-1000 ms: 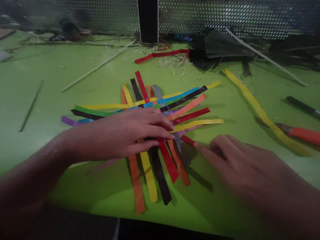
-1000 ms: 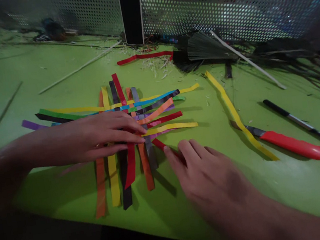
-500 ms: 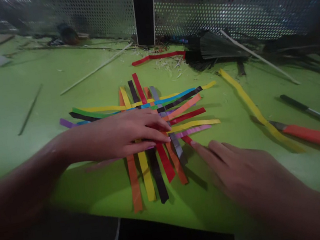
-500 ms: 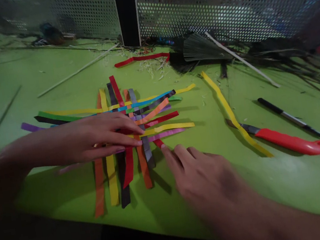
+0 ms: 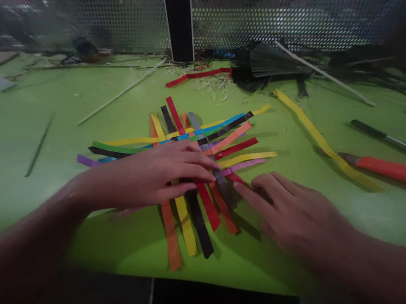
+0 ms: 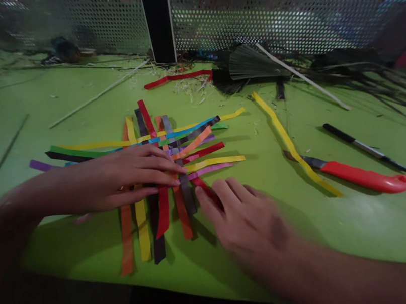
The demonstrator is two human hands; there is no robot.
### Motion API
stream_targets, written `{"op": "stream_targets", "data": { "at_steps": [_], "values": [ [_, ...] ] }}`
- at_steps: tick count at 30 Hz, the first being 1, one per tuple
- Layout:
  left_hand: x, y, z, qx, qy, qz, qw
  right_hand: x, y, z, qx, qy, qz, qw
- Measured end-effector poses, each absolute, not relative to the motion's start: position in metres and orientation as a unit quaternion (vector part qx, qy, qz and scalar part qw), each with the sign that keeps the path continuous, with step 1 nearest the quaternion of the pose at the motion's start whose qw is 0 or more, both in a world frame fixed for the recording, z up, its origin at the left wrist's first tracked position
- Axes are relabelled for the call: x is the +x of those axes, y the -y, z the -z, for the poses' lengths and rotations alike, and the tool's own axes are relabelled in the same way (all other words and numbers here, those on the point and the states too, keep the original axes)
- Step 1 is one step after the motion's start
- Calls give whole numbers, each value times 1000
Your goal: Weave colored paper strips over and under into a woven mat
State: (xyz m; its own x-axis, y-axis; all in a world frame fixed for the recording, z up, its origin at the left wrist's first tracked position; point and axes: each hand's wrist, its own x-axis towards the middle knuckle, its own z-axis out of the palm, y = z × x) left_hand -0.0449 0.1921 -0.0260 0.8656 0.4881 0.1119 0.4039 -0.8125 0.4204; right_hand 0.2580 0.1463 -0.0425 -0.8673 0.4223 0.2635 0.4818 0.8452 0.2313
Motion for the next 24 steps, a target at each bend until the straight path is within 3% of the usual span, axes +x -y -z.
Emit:
{"op": "stream_targets", "data": {
  "at_steps": [24],
  "values": [
    [-46, -193, 29, 942, -249, -103, 197, 250, -152, 44, -282, 943, 106, 143]
  ]
}}
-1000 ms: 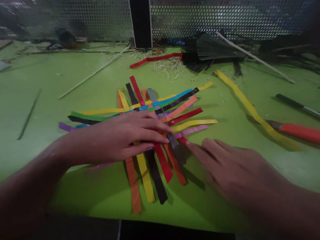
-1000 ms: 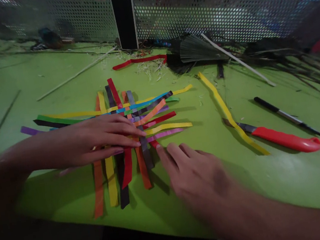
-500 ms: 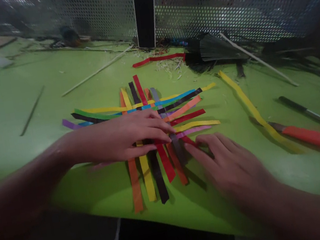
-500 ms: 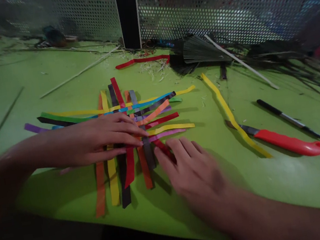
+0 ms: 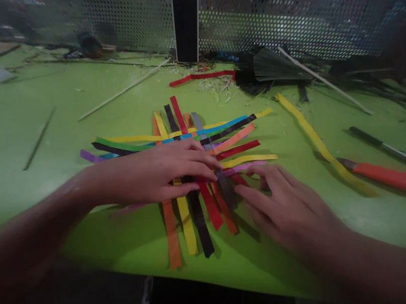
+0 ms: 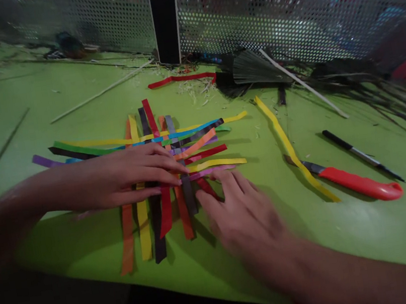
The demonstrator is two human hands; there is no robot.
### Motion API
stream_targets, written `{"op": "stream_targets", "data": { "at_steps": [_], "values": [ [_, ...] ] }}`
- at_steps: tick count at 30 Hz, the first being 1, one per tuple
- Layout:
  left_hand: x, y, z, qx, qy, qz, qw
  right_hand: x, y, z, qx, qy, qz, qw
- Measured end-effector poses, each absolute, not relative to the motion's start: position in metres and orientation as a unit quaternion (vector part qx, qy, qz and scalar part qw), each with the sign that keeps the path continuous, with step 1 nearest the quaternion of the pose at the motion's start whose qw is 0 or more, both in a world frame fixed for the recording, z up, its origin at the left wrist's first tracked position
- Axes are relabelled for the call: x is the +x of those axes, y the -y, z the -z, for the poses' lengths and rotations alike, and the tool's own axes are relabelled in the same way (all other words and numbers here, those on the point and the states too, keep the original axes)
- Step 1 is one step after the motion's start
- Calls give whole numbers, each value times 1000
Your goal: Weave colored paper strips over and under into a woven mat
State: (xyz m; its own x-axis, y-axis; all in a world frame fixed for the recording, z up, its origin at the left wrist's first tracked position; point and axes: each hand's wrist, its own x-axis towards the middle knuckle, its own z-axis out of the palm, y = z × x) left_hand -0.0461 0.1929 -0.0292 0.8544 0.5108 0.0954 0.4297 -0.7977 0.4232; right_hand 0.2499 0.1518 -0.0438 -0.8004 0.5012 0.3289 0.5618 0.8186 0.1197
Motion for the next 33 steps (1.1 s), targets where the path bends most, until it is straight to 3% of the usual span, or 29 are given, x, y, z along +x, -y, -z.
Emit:
{"op": "stream_targets", "data": {
  "at_steps": [18, 33],
  "values": [
    [-40, -190, 26, 939, -259, -109, 196, 237, -154, 49, -269, 935, 67, 223],
    [-40, -190, 29, 935, -270, -114, 198, 240, -158, 52, -281, 934, 91, 200]
  ]
}}
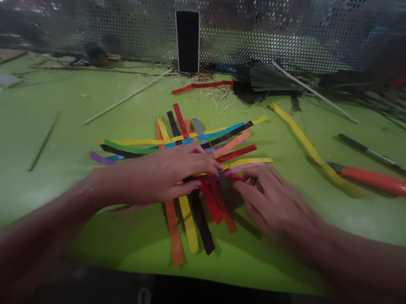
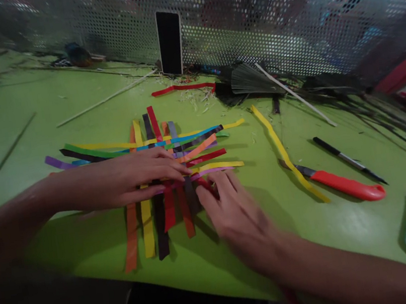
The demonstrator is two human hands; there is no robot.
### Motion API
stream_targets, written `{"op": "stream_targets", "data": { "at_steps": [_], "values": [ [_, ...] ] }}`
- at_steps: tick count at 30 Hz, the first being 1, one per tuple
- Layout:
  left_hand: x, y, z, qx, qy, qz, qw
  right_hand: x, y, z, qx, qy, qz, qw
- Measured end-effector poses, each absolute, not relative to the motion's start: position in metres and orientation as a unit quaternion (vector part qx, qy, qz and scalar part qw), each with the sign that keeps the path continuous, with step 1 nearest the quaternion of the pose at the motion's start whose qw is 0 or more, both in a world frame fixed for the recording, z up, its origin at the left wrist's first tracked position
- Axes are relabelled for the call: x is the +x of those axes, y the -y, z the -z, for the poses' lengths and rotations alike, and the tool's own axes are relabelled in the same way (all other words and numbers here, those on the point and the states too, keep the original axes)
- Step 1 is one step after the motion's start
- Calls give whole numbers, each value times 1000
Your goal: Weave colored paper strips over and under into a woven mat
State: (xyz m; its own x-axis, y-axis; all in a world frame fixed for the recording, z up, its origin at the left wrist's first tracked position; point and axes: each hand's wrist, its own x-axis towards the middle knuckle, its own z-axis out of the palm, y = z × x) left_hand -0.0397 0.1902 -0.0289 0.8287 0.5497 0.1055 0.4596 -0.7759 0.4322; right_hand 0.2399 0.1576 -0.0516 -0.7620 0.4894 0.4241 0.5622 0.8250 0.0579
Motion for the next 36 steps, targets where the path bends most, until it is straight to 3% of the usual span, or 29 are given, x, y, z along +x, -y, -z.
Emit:
{"op": "stream_targets", "data": {
  "at_steps": [12, 28, 36],
  "values": [
    [-42, -191, 32, 940, -249, -139, 186, 236, -157, 44, -290, 943, 57, 156],
    [-40, -189, 28, 931, -270, -141, 203, 247, -158, 47, -273, 942, 85, 174],
    [-33, -187, 26, 914, -284, -232, 173, 245, -158, 49, -270, 944, 67, 175]
  ]
}}
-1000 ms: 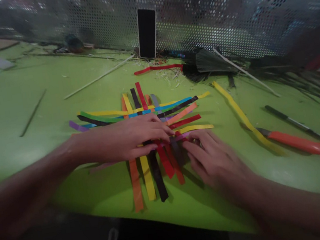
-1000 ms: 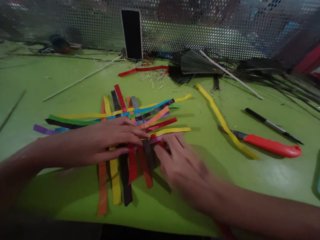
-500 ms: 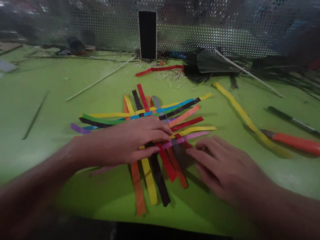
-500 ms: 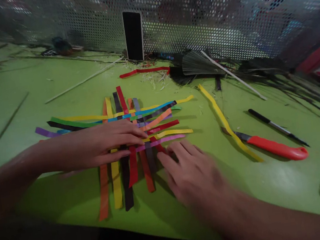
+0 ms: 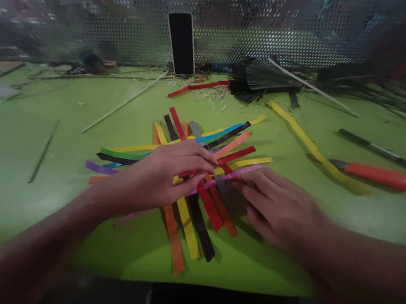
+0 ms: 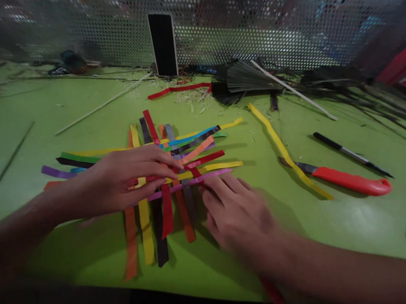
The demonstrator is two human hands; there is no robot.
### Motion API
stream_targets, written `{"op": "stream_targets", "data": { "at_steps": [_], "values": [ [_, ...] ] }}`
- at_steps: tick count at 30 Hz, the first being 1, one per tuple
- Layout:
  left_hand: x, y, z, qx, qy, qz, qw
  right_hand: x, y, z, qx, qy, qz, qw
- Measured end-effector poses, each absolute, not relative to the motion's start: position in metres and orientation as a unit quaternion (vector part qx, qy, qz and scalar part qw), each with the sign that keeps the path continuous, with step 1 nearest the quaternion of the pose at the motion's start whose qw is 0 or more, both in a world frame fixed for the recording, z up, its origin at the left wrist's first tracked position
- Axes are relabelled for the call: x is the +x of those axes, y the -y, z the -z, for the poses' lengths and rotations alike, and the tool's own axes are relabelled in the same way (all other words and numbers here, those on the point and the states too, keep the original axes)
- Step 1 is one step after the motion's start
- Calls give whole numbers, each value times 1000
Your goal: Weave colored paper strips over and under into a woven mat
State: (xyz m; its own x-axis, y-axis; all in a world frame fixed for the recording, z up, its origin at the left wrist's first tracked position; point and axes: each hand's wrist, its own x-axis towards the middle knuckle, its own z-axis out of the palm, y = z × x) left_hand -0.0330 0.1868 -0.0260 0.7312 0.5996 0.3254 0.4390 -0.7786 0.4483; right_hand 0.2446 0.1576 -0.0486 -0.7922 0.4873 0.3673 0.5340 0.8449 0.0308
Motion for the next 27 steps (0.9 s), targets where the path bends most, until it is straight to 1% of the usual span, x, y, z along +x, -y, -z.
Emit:
{"op": "stream_targets", "data": {
  "at_steps": [5, 11, 19, 27],
  "values": [
    [-26, -190, 32, 922, -283, -229, 130, 242, -160, 49, -283, 939, 61, 187],
    [-22, -191, 41, 915, -301, -227, 143, 240, -158, 51, -301, 930, 68, 199],
    [-24, -192, 44, 916, -325, -176, 160, 237, -158, 53, -313, 927, 72, 192],
    [-26, -192, 45, 919, -326, -156, 156, 234, -158, 55, -321, 925, 74, 190]
  ]
}}
